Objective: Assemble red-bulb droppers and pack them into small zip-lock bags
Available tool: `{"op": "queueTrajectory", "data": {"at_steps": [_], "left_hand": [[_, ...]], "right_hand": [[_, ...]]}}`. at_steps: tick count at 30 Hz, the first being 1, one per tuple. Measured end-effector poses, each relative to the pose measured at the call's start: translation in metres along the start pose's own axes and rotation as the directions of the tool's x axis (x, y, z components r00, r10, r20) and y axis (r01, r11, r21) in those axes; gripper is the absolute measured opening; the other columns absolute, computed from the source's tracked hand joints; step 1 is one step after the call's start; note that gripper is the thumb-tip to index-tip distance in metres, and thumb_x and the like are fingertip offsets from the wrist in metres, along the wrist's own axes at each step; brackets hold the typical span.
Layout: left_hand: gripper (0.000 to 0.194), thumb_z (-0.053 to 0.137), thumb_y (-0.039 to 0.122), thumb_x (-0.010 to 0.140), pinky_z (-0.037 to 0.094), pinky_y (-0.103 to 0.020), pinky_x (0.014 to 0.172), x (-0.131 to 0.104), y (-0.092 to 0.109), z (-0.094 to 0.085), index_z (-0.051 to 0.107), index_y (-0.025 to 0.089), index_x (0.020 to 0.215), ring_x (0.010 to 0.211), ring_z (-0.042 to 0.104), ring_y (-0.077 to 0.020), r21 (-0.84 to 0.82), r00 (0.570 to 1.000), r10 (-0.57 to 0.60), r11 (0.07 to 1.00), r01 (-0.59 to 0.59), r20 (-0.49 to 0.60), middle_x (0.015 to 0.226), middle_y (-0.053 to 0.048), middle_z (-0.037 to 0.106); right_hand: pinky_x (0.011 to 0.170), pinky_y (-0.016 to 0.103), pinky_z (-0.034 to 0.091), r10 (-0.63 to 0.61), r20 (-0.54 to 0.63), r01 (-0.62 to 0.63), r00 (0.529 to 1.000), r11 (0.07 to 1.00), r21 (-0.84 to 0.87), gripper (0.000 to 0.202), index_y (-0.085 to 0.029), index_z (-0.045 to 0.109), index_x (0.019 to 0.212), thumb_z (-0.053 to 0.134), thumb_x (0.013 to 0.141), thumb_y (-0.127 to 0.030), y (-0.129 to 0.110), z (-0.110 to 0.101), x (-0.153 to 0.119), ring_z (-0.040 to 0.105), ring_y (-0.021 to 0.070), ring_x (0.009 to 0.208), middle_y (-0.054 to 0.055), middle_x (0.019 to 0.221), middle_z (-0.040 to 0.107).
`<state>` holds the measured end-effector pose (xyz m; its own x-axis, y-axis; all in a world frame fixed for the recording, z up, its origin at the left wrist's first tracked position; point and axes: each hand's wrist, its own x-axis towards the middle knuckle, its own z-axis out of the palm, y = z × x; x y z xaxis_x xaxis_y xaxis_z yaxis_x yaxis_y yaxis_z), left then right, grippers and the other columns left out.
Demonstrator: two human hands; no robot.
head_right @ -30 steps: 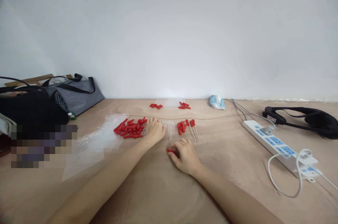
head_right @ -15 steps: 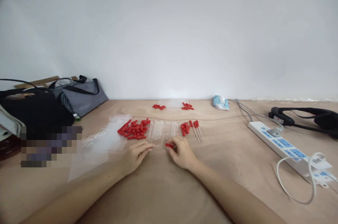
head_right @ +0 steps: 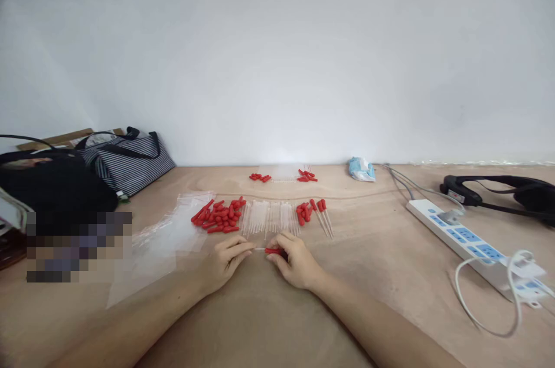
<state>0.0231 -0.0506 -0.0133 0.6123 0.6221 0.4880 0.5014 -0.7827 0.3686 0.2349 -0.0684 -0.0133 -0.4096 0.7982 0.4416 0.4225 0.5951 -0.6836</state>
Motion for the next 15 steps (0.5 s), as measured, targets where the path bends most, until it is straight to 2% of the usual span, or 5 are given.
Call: {"op": "queueTrajectory", "data": {"at_steps": [5,8,15], "left_hand": [[0.025,0.037,0.019,0.089,0.045,-0.024,0.065,-0.0001,0.0023,0.001,0.059,0.016,0.1,0.07,0.054,-0.0131,0.02,0.996,0.076,0.997,-0.075,-0.046,0.079,-0.005,0.058],[0.024,0.038,0.018,0.088,0.045,-0.024,0.065,0.0003,0.0041,0.0014,0.059,0.015,0.101,0.069,0.054,-0.0128,0.021,0.993,0.106,0.994,-0.105,-0.06,0.077,-0.005,0.057],[0.025,0.037,0.017,0.088,0.044,-0.022,0.063,-0.0005,0.0025,0.0021,0.058,0.016,0.102,0.069,0.053,-0.0124,0.04,0.992,0.13,0.991,-0.13,0.002,0.076,-0.004,0.055]], "right_hand": [[0.073,0.028,0.044,-0.003,0.002,0.003,1.0,1.0,0.028,0.014,-0.017,0.061,0.088,0.049,0.081,-0.02,0.0017,0.0008,0.0004,0.054,0.015,0.079,0.007,0.086,0.057],[0.071,0.027,0.044,-0.014,0.028,0.012,1.0,0.998,0.069,0.017,-0.02,0.063,0.087,0.047,0.083,-0.023,0.0022,0.0006,-0.0002,0.056,0.0145,0.076,0.005,0.082,0.061],[0.067,0.024,0.043,-0.073,0.029,0.071,0.997,0.996,0.058,0.018,-0.018,0.063,0.084,0.045,0.084,-0.024,0.0024,-0.0001,-0.0032,0.056,0.0134,0.072,0.004,0.077,0.062]]}}
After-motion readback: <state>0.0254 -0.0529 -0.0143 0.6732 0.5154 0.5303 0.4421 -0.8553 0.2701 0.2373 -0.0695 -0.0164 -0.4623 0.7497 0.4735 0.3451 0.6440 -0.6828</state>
